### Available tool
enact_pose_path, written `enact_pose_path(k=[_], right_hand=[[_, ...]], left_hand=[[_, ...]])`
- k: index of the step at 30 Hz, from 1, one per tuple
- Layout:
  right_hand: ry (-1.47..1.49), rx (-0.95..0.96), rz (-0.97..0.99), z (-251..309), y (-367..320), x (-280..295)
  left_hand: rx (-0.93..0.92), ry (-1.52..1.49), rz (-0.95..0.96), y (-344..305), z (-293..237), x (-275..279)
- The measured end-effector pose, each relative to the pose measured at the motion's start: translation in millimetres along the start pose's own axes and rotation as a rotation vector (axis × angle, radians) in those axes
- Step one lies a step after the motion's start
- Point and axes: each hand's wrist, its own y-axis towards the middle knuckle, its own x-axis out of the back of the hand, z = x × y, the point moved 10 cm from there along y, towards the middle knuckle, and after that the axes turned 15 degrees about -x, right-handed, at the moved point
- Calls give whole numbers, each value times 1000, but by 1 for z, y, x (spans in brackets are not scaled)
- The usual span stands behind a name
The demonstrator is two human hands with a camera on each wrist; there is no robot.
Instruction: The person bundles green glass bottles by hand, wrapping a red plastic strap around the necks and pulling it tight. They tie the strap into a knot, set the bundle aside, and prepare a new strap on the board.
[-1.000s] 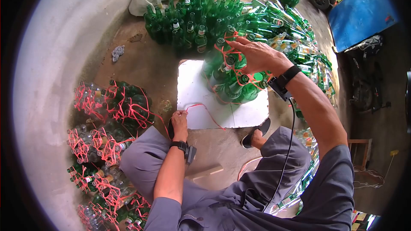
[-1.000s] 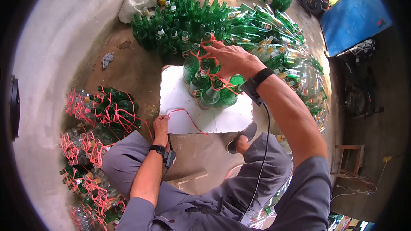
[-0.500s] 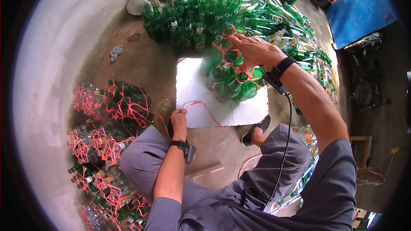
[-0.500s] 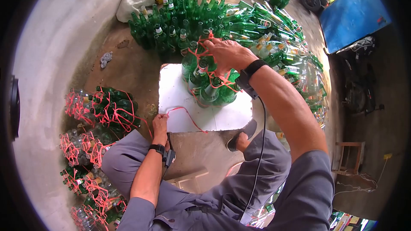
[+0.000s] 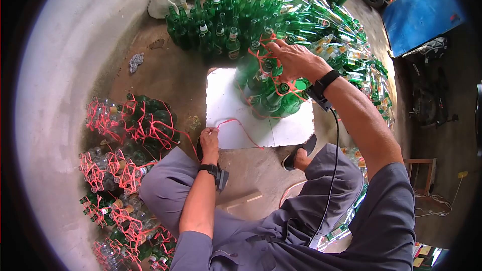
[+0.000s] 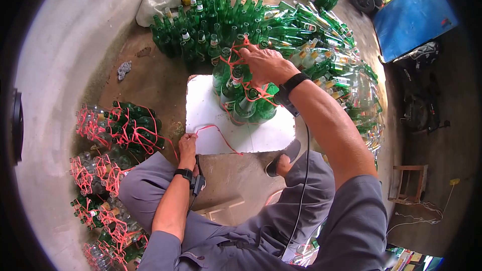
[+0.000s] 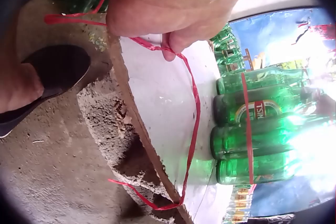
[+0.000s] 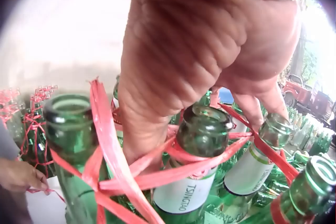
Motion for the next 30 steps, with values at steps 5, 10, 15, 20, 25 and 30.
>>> enact_pose_path(k=[5,10,15,20,25,30], right_hand=[[40,-13,20,1,-5,4],[77,-7,-69,-1,-2,1],[55,-9,-100,-1,-4,1],[67,-23,-111,-2,-5,2],[95,-21,-89,-1,-6,3],[175,50,-135,0,-5,2]], left_hand=[[-14,-14,5,0,3,-1],[-9,18,10,0,-1,0],[32,90,-19,-4,6,3],[-217,515,-155,-16,-78,24],[-299,198,-116,-18,-105,12],[-49,-451,43,-39,-190,9]])
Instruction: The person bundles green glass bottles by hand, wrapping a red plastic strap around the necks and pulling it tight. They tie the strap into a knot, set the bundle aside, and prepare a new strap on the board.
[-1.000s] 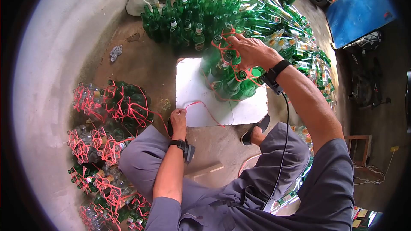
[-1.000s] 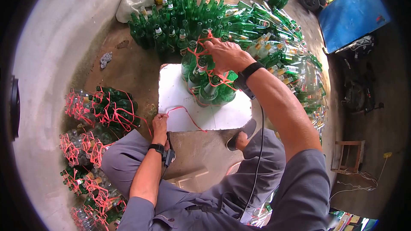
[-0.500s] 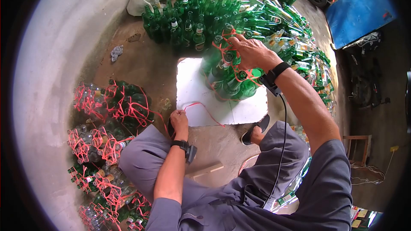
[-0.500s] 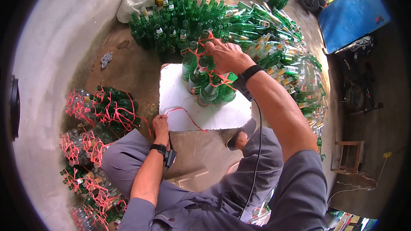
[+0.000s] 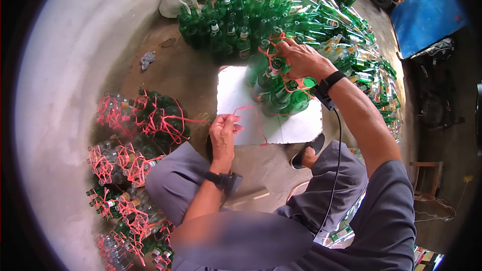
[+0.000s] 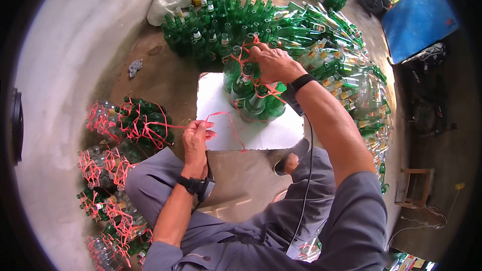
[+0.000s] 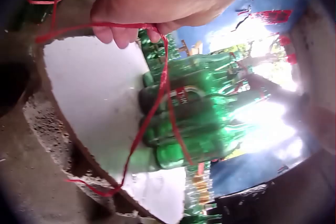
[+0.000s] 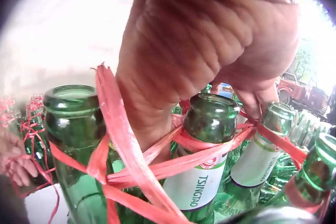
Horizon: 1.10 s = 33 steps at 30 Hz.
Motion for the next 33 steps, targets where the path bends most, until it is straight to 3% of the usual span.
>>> enact_pose_path(k=[7,11,15,18,21,33], right_hand=[[-45,-39,-5,-2,2,-4],[-58,-89,11,-4,3,-5],[-22,-82,41,-1,1,-3],[14,-46,21,0,1,-7],[24,-21,-34,3,2,-1],[-33,-92,43,8,-3,3]], left_hand=[[8,-364,73,10,-107,6],[-153,-338,118,23,-169,24],[-154,-377,90,37,-154,35],[56,-466,-2,30,-114,43],[105,-518,28,27,-114,36],[102,-585,61,28,-119,22]])
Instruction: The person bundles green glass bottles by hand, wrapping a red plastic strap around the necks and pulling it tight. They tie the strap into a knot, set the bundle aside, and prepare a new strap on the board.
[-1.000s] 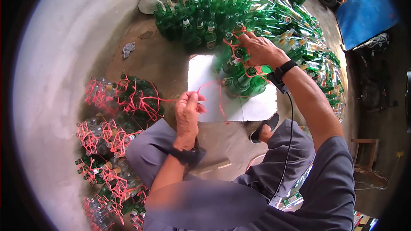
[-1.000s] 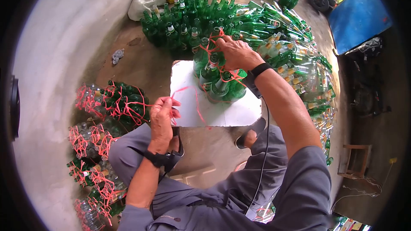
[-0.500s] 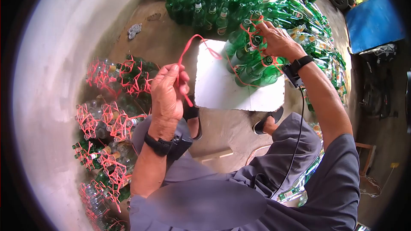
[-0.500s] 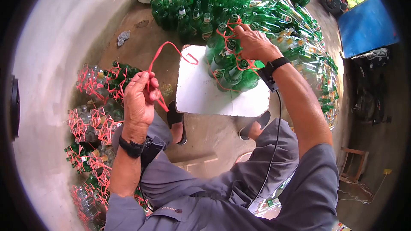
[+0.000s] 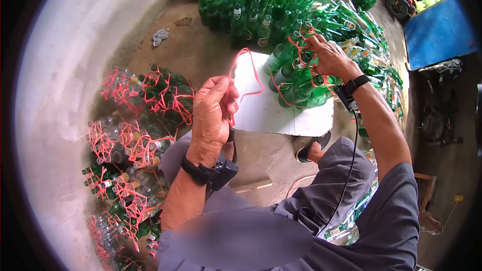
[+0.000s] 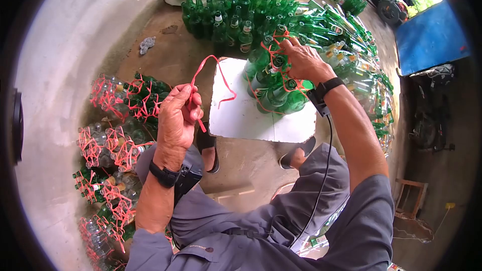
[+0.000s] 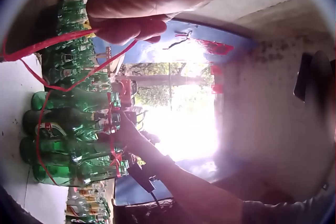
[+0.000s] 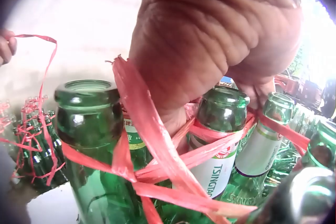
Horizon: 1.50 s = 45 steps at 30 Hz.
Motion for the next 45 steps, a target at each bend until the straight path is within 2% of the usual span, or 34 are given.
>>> enact_pose_path(k=[6,8,14,18,21,22,24,25,28,33,37,45], right_hand=[[29,20,-13,-6,-1,-2],[32,110,-97,-4,-3,2],[19,72,-81,-10,0,-2],[46,69,-98,-7,-3,3],[56,32,-76,-7,-10,6],[56,34,-77,-6,-12,6],[61,-6,-94,-10,-12,7],[91,-21,-107,-14,-13,5],[87,-56,-95,-22,-18,0],[112,-106,-98,-30,-34,-5],[100,-144,-63,-35,-53,-3],[155,-67,-129,-52,-74,-5]], left_hand=[[51,-2,16,-1,13,-11],[73,10,71,-2,20,-21],[166,-9,100,-8,56,-42],[171,120,177,-10,87,-55],[226,206,17,-10,116,-53],[223,205,16,-8,130,-49],[254,323,73,-7,150,-47],[325,400,105,-12,160,-47],[355,506,140,-23,172,-53],[314,497,188,-33,185,-66],[385,522,193,-48,186,-73],[404,486,305,-65,199,-83]])
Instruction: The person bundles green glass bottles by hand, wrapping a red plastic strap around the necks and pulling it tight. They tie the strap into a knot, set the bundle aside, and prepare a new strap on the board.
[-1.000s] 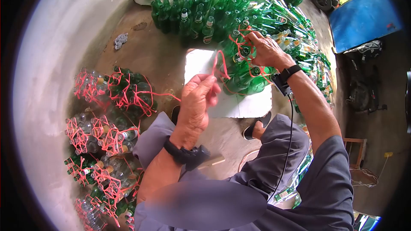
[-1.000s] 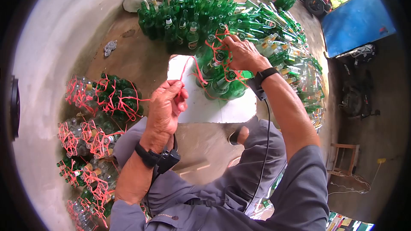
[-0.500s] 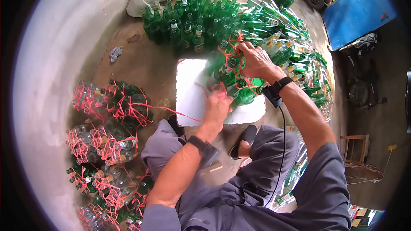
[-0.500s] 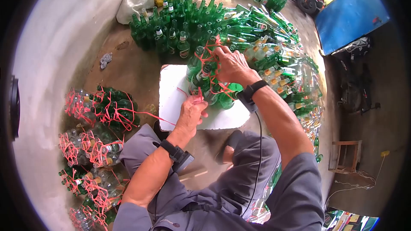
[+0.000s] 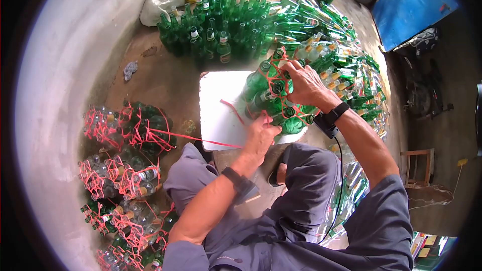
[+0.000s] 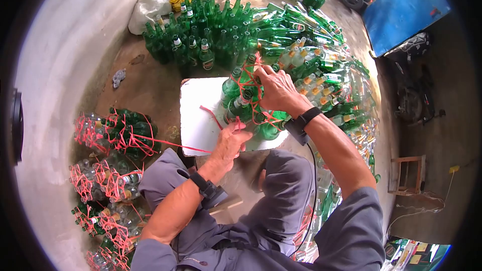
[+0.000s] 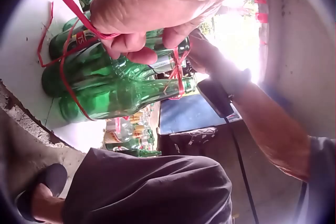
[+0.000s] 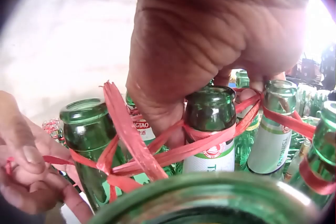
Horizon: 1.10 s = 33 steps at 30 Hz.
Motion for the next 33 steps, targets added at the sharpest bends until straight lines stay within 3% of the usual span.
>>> enact_pose_path(k=[5,15,33], right_hand=[[-39,-77,71,-19,-14,2],[-37,-84,25,-64,-55,15],[10,-301,-75,-176,-206,35]], left_hand=[[43,-20,134,-1,7,-9],[114,39,170,-10,30,-12],[203,128,214,-25,36,-1]])
